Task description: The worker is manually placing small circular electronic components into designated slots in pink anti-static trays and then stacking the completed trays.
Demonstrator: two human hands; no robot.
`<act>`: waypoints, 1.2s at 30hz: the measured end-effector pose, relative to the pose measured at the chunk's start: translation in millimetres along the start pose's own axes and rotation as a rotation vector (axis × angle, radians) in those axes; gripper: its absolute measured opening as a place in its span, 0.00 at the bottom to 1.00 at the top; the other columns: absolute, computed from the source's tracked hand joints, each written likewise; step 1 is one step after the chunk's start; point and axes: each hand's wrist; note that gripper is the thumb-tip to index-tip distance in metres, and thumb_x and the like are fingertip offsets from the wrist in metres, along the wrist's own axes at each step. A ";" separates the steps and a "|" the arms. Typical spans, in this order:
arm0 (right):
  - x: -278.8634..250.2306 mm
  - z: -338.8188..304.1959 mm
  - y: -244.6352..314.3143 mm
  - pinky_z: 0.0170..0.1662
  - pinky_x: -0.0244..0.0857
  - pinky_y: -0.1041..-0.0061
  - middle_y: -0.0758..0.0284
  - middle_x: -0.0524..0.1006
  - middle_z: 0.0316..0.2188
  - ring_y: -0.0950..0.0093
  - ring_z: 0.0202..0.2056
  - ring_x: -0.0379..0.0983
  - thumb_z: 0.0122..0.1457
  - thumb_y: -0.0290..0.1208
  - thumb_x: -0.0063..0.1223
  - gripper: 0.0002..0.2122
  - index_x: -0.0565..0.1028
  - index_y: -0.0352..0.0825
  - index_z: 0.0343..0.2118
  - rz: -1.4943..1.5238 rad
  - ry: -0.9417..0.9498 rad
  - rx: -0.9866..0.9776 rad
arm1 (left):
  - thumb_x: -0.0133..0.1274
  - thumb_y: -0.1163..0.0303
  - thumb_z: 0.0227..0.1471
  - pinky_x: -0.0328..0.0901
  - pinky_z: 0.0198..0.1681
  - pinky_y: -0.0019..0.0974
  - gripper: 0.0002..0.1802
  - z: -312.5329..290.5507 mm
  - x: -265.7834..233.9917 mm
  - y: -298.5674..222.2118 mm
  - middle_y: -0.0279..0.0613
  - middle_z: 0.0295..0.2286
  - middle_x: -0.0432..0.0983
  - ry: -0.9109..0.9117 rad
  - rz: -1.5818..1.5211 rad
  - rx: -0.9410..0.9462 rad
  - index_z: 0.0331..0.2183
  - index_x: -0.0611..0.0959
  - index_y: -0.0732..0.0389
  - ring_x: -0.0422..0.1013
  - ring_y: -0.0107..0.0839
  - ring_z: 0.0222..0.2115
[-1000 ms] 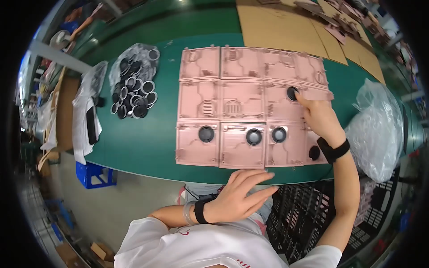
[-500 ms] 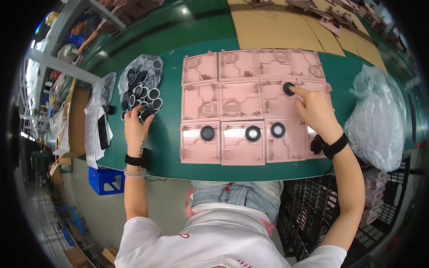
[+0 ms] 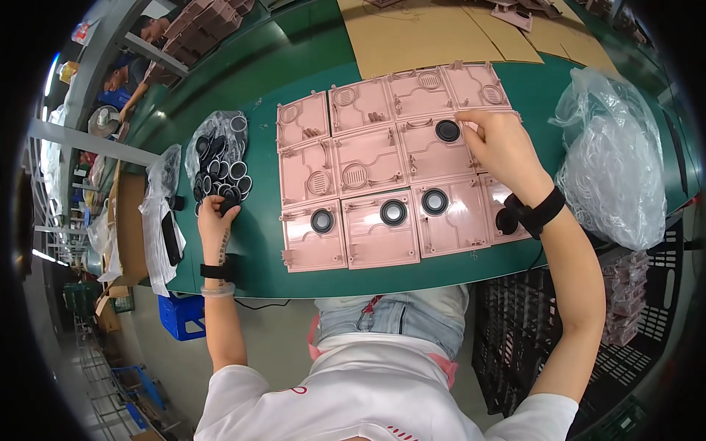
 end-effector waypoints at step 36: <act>21.4 -2.4 -12.3 0.22 0.59 0.71 0.59 0.70 0.12 0.69 0.14 0.66 0.52 0.23 0.49 0.11 0.77 0.28 0.39 -0.018 0.087 -0.193 | 0.67 0.66 0.38 0.63 0.41 0.36 0.22 37.1 -23.1 11.5 0.36 0.33 0.74 0.061 -0.251 0.303 0.38 0.78 0.57 0.69 0.33 0.36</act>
Point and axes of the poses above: each hand's wrist, its own z-axis towards the middle knuckle, its own x-axis out of the palm, y = z × x
